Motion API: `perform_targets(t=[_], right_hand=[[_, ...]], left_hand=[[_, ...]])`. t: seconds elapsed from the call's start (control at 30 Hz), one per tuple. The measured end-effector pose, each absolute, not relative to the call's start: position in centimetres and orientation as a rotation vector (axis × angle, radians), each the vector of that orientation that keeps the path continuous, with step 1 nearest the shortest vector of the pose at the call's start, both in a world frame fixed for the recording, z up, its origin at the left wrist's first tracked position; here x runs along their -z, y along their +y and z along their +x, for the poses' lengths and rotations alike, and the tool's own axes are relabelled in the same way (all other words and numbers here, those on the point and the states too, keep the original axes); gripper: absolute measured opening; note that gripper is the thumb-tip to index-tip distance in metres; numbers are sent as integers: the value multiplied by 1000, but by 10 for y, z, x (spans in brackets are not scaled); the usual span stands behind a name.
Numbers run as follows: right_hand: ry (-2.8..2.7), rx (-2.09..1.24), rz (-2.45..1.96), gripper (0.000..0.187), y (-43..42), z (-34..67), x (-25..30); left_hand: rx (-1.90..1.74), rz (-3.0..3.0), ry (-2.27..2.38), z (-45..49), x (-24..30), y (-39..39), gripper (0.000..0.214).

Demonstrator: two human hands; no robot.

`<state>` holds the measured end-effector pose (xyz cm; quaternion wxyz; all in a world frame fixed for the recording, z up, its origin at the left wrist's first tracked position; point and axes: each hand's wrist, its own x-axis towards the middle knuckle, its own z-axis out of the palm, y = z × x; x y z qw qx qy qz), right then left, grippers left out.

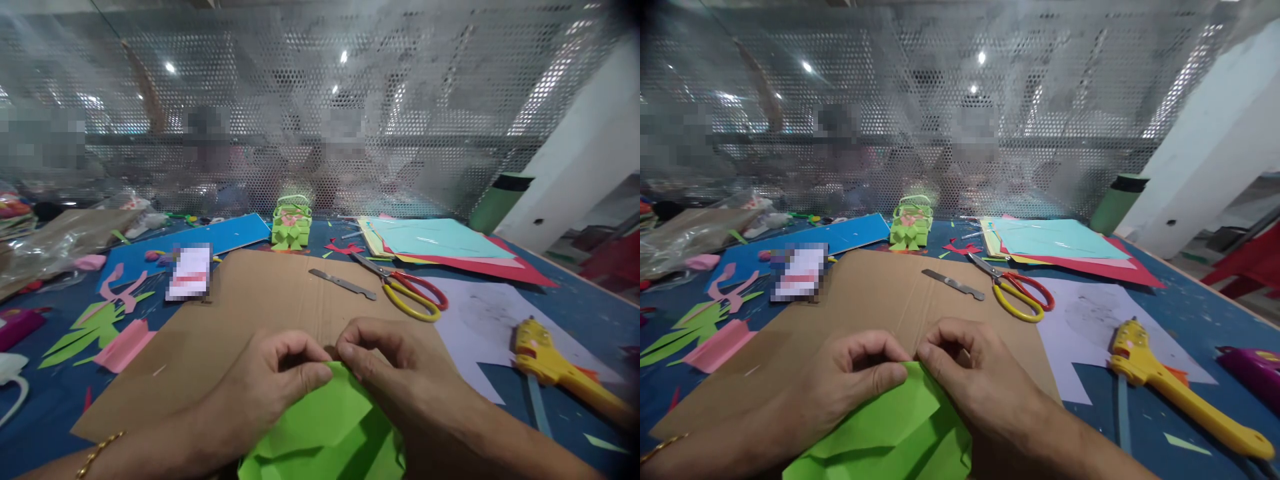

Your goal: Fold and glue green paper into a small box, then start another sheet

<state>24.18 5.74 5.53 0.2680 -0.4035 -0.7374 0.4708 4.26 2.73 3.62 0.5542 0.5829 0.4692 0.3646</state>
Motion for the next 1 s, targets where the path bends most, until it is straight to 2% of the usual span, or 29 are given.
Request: perform_targets(t=[0.23, 0.73, 0.83, 1.0], right_hand=[[-1999, -1474, -1150, 22, 66, 249, -52], [-2225, -1689, -1052, 13, 66, 261, -53], [-2226, -1664, -1037, 6, 63, 258, -54], [-2275, -1551, -1058, 5, 55, 255, -51]], left_hand=[[-798, 1586, 1135, 43, -37, 24, 16], [-668, 1551, 1092, 42, -36, 20, 14], [-653, 1548, 1088, 41, -37, 21, 14], [-635, 1557, 1050, 42, -35, 21, 14]])
